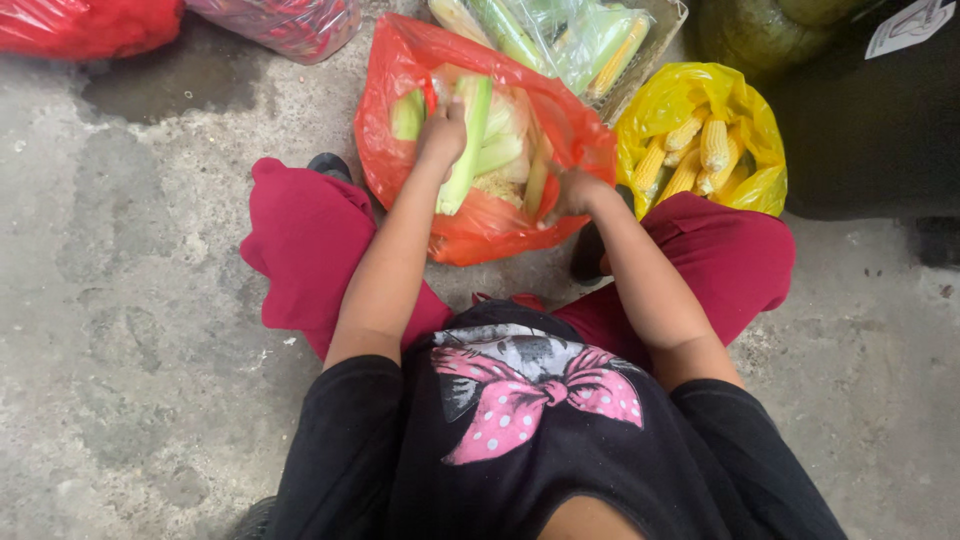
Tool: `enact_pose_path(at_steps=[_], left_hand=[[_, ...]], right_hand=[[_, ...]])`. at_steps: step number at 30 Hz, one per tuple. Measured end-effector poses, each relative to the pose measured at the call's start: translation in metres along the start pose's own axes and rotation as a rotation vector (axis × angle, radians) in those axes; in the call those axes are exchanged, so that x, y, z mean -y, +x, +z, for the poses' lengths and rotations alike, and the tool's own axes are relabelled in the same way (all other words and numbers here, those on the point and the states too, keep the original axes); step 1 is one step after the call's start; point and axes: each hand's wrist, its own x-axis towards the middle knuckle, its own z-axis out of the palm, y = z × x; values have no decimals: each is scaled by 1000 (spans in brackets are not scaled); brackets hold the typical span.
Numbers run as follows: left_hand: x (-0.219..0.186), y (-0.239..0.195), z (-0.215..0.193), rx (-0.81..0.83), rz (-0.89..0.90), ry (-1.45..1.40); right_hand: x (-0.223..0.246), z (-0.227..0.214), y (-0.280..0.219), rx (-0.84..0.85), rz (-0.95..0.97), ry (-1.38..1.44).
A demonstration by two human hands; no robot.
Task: The person sits on the floor and shucks corn cobs by hand, removing husks and silk. Shucked cobs are placed into a yellow plastic bag, while husks are discarded into a red bag.
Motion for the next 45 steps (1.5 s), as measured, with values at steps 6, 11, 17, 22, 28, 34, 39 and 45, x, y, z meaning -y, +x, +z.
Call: enact_pose_path(at_steps=[6,11,17,22,28,34,39,45], left_hand=[[24,-15,4,314,-48,517],[-5,-16,-12,184,54,372],[-33,-33,-26,-45,130,66],[-40,-39,-24,-108,174,-127],[-44,-44,-23,-176,266,-259],[-62,-67,-15,-195,440,-365],[-82,-88,0,-156,448,-537],[-91,-79,0,-138,418,-925]], right_hand=[[-5,-20,-7,45,260,11],[61,9,-16,369,33,-306],[106,23,-38,447,-133,-351],[66,-11,-13,-390,-476,403],[57,-29,-3,-440,99,379],[98,-101,-41,-619,-216,1067],[123,-132,-67,-997,-549,570],[133,-119,-50,-1031,-526,961]])
